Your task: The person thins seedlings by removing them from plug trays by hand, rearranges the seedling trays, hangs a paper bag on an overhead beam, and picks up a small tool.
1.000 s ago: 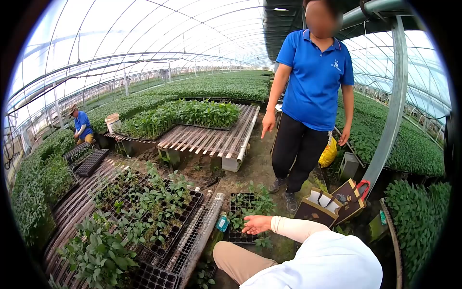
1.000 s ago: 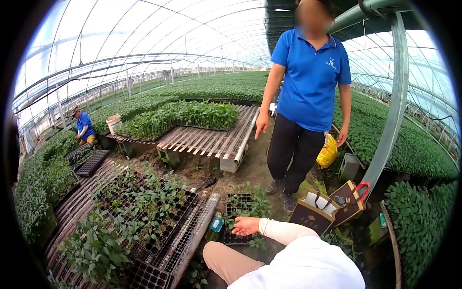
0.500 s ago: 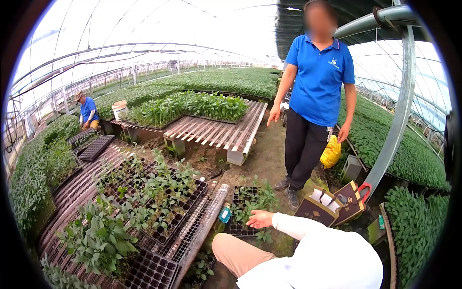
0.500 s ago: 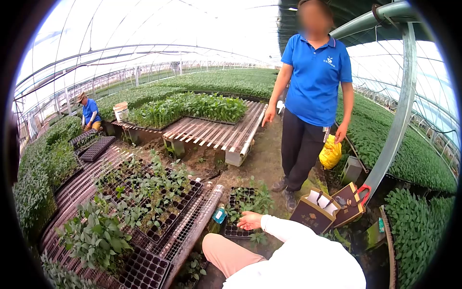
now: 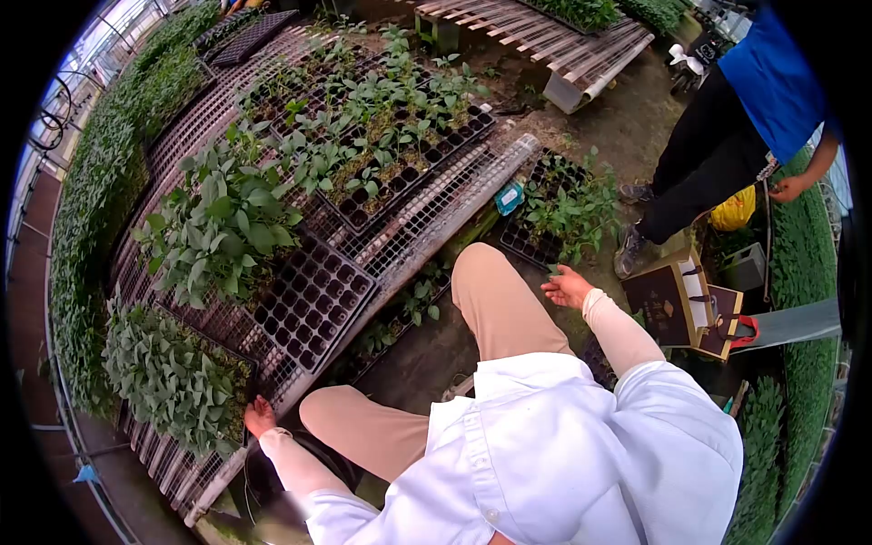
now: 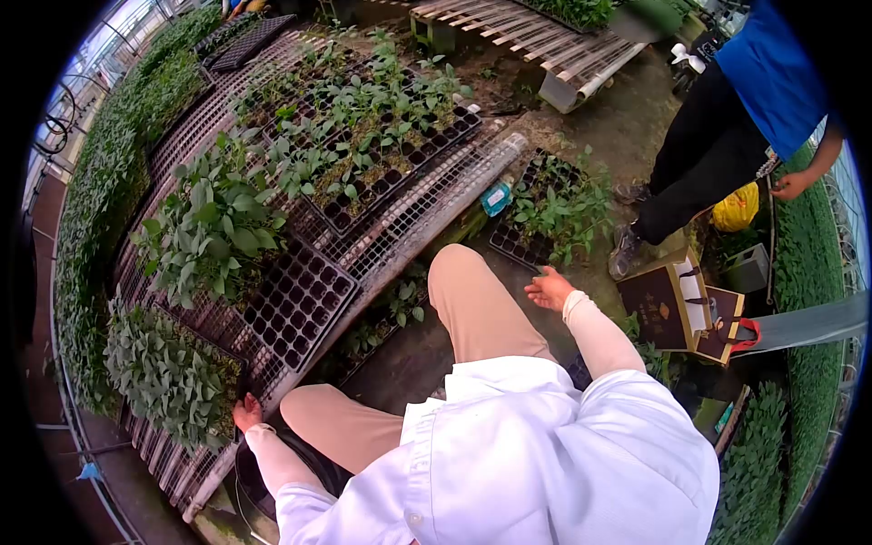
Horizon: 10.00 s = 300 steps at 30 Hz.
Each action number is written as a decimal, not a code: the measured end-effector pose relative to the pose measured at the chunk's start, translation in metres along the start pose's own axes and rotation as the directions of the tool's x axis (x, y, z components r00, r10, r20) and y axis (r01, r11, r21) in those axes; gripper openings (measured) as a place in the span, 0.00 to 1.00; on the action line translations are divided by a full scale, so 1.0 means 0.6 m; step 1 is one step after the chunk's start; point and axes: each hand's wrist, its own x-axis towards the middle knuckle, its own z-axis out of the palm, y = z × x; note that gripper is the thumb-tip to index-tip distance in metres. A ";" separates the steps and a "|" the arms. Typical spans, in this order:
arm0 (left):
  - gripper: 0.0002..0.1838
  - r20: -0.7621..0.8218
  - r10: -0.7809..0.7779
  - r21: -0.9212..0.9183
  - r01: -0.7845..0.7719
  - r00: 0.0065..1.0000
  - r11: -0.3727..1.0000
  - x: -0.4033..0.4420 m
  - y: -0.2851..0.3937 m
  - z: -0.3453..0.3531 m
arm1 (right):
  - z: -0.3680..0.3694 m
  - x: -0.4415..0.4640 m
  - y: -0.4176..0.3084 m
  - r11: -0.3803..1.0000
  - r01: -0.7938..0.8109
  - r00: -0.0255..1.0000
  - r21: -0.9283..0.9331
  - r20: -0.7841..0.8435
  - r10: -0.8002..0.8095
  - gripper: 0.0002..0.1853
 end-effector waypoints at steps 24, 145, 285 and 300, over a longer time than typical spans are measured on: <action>0.29 0.492 -0.482 0.834 -0.232 0.725 0.501 -0.439 -0.436 0.516 | 0.215 0.242 -0.299 0.877 0.387 0.863 0.286 0.223 -0.454 0.30; 0.40 -0.542 0.549 0.579 -0.190 0.637 0.793 -0.672 0.065 -0.504 | 0.722 0.003 -0.087 0.074 0.993 0.109 -0.096 0.974 -0.200 0.23; 0.23 -0.520 0.529 0.463 -0.299 0.671 0.835 -0.765 0.124 -0.591 | 1.129 -0.461 0.527 0.529 0.730 -0.170 -0.432 0.636 0.753 0.36; 0.23 -0.608 0.664 0.674 -0.160 0.435 0.721 -0.765 0.135 -0.647 | 1.086 -0.711 0.632 0.644 0.416 0.379 -0.642 0.766 0.519 0.13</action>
